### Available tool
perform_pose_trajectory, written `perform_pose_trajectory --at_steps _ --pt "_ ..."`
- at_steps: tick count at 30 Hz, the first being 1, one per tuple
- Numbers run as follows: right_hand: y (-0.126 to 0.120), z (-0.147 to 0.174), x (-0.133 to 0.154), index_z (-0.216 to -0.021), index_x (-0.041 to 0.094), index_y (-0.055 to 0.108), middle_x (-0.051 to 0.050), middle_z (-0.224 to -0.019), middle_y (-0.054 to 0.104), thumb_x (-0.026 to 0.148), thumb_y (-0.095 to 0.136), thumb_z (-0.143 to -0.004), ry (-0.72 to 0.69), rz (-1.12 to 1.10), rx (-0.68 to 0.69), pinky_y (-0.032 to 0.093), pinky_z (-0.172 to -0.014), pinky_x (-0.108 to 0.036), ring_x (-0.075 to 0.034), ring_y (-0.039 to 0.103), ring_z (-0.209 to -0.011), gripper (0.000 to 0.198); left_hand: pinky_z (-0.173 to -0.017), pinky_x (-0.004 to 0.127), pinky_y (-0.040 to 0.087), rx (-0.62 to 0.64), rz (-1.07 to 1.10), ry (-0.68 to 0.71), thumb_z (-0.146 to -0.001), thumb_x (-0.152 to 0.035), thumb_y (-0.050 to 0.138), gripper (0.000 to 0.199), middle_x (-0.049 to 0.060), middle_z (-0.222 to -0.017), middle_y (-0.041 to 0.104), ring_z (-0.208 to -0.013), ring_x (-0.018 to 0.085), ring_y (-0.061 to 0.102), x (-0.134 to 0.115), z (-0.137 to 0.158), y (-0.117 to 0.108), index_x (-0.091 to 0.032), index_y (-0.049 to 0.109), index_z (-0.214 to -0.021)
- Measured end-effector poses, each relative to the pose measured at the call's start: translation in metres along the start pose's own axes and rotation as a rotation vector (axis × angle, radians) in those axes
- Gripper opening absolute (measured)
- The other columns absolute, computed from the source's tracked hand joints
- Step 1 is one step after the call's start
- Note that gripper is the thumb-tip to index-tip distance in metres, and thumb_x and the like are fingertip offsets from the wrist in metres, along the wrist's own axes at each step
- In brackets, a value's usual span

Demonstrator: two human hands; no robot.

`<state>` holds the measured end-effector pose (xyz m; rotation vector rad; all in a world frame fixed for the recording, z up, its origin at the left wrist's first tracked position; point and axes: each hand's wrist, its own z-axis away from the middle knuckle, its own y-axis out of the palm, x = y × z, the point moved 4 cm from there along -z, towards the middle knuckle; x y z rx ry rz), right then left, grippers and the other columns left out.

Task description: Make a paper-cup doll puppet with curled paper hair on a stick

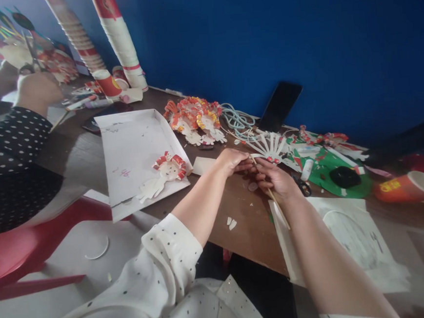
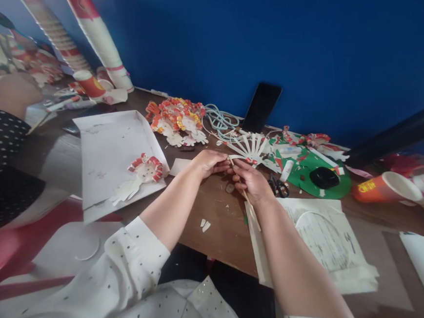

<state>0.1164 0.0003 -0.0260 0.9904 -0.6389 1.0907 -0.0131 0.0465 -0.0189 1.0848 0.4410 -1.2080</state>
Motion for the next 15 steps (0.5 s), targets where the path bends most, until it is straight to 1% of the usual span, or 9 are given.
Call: perform_pose_trajectory --at_steps 5,9,11,15 --pt "-0.0025 -0.0003 0.0001 -0.105 0.023 0.062 0.002 -0.071 0.057 0.009 0.067 -0.067 -0.003 0.018 -0.018 0.021 -0.030 -0.007 -0.004 0.044 -0.047 0.041 -0.078 0.026 0.057 0.059 0.040 -0.029 -0.083 0.005 0.056 0.021 0.007 -0.065 0.064 -0.062 0.009 0.063 0.0018 -0.0034 0.0001 -0.007 0.064 -0.067" --pt "-0.0029 -0.0002 0.0001 -0.107 0.023 0.061 0.003 -0.071 0.057 0.009 0.067 -0.067 -0.001 0.014 0.001 0.021 -0.030 -0.007 -0.004 0.043 -0.047 0.044 -0.075 0.023 0.057 0.085 0.024 -0.030 -0.082 0.006 0.057 0.020 0.008 -0.069 0.066 -0.063 0.010 0.064 0.0025 -0.0060 -0.0012 -0.006 0.066 -0.068" --pt "-0.0023 0.0003 0.0001 -0.105 0.022 0.060 0.003 -0.071 0.057 0.008 0.067 -0.067 0.011 -0.001 0.017 0.021 -0.031 -0.006 -0.003 0.042 -0.047 0.042 -0.075 0.024 0.057 0.083 0.015 -0.031 -0.081 0.005 0.060 0.018 0.007 -0.068 0.066 -0.064 0.010 0.064 0.0030 -0.0069 -0.0023 -0.007 0.066 -0.069" --pt "-0.0004 0.0016 0.0006 -0.098 0.021 0.059 0.004 -0.070 0.056 0.008 0.067 -0.067 0.035 -0.025 0.048 0.019 -0.030 -0.005 -0.002 0.041 -0.046 0.035 -0.078 0.027 0.058 0.094 0.034 -0.029 -0.074 0.002 0.071 0.011 0.006 -0.066 0.066 -0.067 0.011 0.065 0.0041 -0.0077 -0.0028 -0.008 0.068 -0.071"
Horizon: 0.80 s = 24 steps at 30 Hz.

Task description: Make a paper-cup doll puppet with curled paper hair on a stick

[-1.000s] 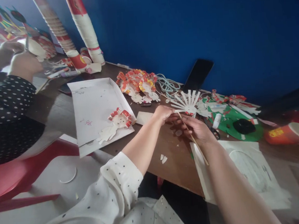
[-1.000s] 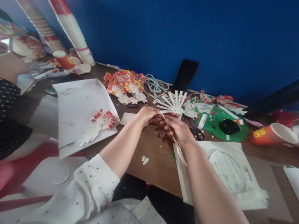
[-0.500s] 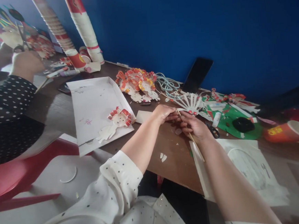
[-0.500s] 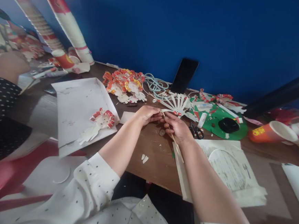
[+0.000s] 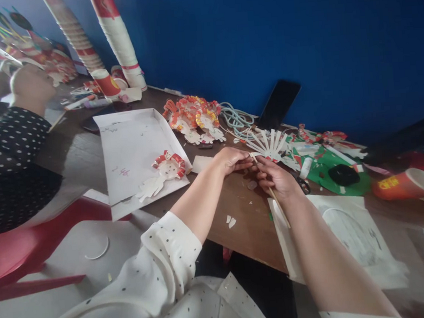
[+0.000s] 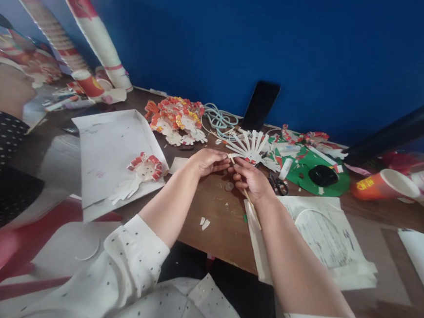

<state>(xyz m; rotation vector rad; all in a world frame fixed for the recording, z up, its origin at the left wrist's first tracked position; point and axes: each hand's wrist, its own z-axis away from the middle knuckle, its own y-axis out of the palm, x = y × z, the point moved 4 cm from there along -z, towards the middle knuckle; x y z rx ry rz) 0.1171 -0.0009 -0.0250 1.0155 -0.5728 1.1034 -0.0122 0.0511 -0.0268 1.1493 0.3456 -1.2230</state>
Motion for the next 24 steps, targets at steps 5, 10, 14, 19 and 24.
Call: perform_pose_trajectory --at_steps 5,10,14,19,24 --pt "-0.0004 -0.0002 0.0008 -0.094 0.021 0.058 0.003 -0.071 0.056 0.010 0.068 -0.068 -0.001 0.001 0.004 0.019 -0.030 -0.006 -0.002 0.041 -0.046 0.030 -0.077 0.027 0.058 0.005 -0.003 -0.015 -0.076 0.003 0.067 0.012 0.006 -0.065 0.066 -0.064 0.010 0.064 0.0009 -0.0009 -0.0004 -0.007 0.066 -0.069" --pt "-0.0027 -0.0026 0.0017 -0.097 0.022 0.059 0.003 -0.072 0.056 0.011 0.068 -0.070 -0.022 0.030 0.016 0.020 -0.029 -0.006 -0.003 0.041 -0.046 0.031 -0.078 0.026 0.058 0.037 0.010 -0.029 -0.079 0.003 0.063 0.013 0.008 -0.068 0.068 -0.066 0.011 0.065 0.0018 -0.0028 -0.0006 -0.007 0.067 -0.072" --pt "-0.0034 -0.0023 0.0013 -0.099 0.022 0.059 0.002 -0.072 0.058 0.009 0.066 -0.071 0.020 -0.031 -0.038 0.020 -0.029 -0.005 -0.003 0.043 -0.046 0.032 -0.075 0.024 0.057 0.032 0.029 -0.029 -0.081 0.003 0.060 0.017 0.009 -0.068 0.068 -0.064 0.011 0.066 0.0020 -0.0028 0.0001 -0.006 0.067 -0.069" --pt "-0.0015 -0.0012 0.0015 -0.100 0.023 0.059 0.003 -0.070 0.057 0.008 0.066 -0.071 0.020 -0.028 -0.050 0.021 -0.029 -0.005 -0.003 0.042 -0.045 0.033 -0.075 0.026 0.058 -0.024 0.026 -0.034 -0.075 -0.002 0.071 0.006 0.007 -0.066 0.068 -0.065 0.012 0.066 0.0031 -0.0017 0.0013 -0.008 0.070 -0.073" --pt "-0.0026 -0.0008 0.0008 -0.103 0.024 0.060 0.003 -0.070 0.057 0.008 0.064 -0.072 0.017 -0.030 -0.058 0.022 -0.029 -0.004 -0.003 0.043 -0.045 0.035 -0.075 0.027 0.059 -0.040 0.003 -0.001 -0.071 -0.011 0.079 0.011 0.007 -0.066 0.069 -0.066 0.014 0.068 0.0047 -0.0002 0.0024 -0.009 0.072 -0.079"
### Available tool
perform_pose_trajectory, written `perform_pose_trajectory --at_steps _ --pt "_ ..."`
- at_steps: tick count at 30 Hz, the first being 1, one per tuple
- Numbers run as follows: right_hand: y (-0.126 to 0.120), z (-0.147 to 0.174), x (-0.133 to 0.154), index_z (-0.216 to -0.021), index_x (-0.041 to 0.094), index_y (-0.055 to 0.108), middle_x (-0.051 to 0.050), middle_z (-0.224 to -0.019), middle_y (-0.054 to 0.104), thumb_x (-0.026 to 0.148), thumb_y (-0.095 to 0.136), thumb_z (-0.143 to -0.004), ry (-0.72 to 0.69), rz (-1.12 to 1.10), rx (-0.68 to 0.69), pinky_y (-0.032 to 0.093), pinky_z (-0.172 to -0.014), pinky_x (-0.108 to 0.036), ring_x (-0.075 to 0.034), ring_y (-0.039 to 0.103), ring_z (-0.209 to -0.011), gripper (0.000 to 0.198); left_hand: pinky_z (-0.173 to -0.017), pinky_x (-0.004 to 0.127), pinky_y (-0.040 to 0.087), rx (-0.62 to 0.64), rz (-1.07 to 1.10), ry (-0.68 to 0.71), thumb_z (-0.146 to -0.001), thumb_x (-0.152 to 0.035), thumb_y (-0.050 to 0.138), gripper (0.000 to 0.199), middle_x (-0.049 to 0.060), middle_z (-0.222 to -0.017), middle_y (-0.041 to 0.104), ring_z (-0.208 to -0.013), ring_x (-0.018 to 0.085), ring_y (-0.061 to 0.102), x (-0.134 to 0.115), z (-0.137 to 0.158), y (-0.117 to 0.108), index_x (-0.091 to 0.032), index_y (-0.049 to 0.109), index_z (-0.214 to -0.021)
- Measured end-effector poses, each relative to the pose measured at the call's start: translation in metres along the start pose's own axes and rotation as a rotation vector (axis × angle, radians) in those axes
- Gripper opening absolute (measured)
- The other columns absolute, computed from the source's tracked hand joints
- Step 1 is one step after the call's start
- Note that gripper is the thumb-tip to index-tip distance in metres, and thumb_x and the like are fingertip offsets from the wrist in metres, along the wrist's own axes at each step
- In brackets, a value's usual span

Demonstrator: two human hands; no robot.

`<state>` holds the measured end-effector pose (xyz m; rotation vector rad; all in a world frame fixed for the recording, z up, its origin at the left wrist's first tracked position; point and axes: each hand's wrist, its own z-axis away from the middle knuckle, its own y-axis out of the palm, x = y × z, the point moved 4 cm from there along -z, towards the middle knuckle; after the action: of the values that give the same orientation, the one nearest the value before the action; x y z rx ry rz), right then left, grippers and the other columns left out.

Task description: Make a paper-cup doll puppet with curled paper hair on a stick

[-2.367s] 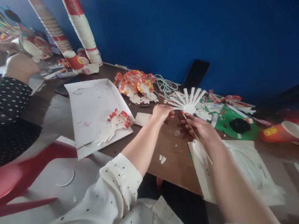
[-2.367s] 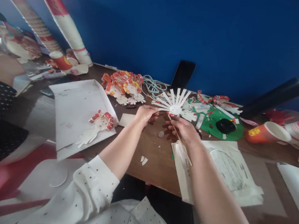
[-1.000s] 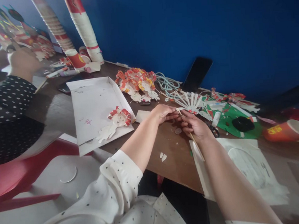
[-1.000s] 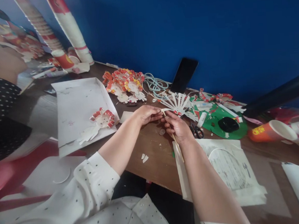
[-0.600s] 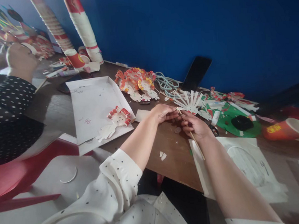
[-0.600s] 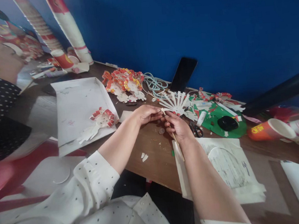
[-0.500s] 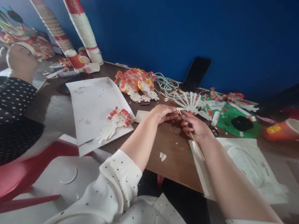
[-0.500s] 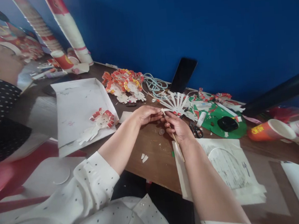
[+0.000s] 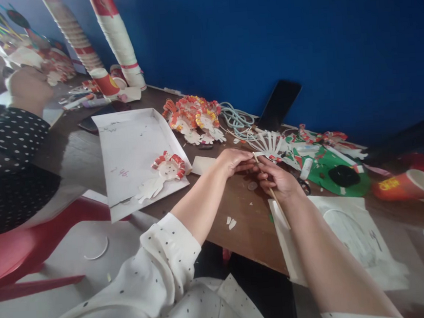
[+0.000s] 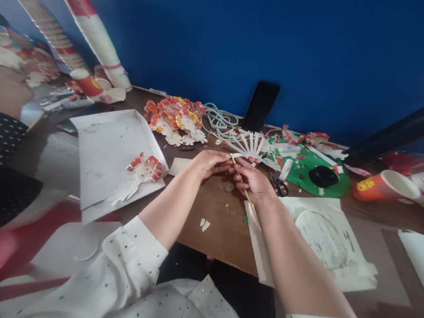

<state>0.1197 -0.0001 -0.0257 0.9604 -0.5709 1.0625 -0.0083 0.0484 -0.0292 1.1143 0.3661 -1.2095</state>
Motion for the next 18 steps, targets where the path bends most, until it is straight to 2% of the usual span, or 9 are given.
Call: perform_pose_trajectory --at_steps 7,13,18 --pt "0.001 0.006 0.002 -0.114 0.021 0.060 0.001 -0.069 0.061 0.006 0.060 -0.076 -0.035 0.020 -0.049 0.022 -0.030 -0.005 -0.003 0.046 -0.045 0.041 -0.074 0.025 0.056 -0.016 -0.042 0.030 -0.073 -0.011 0.078 0.008 0.006 -0.067 0.069 -0.066 0.012 0.066 0.000 0.007 0.003 -0.010 0.071 -0.071" --pt "0.000 0.006 0.000 -0.115 0.019 0.063 0.000 -0.070 0.065 0.007 0.064 -0.070 -0.103 0.063 -0.086 0.022 -0.031 -0.007 -0.004 0.048 -0.047 0.046 -0.068 0.021 0.051 -0.078 -0.096 0.037 -0.071 -0.012 0.080 0.008 0.005 -0.065 0.068 -0.061 0.010 0.063 -0.003 0.011 0.005 -0.010 0.072 -0.070" --pt "-0.004 0.001 -0.003 -0.116 0.018 0.066 0.001 -0.064 0.063 0.013 0.071 -0.065 -0.199 0.104 -0.123 0.023 -0.033 -0.010 -0.006 0.050 -0.048 0.051 -0.068 0.024 0.052 -0.091 -0.104 0.030 -0.077 -0.010 0.073 0.007 0.005 -0.063 0.068 -0.055 0.011 0.062 -0.002 0.009 0.007 -0.009 0.072 -0.070"
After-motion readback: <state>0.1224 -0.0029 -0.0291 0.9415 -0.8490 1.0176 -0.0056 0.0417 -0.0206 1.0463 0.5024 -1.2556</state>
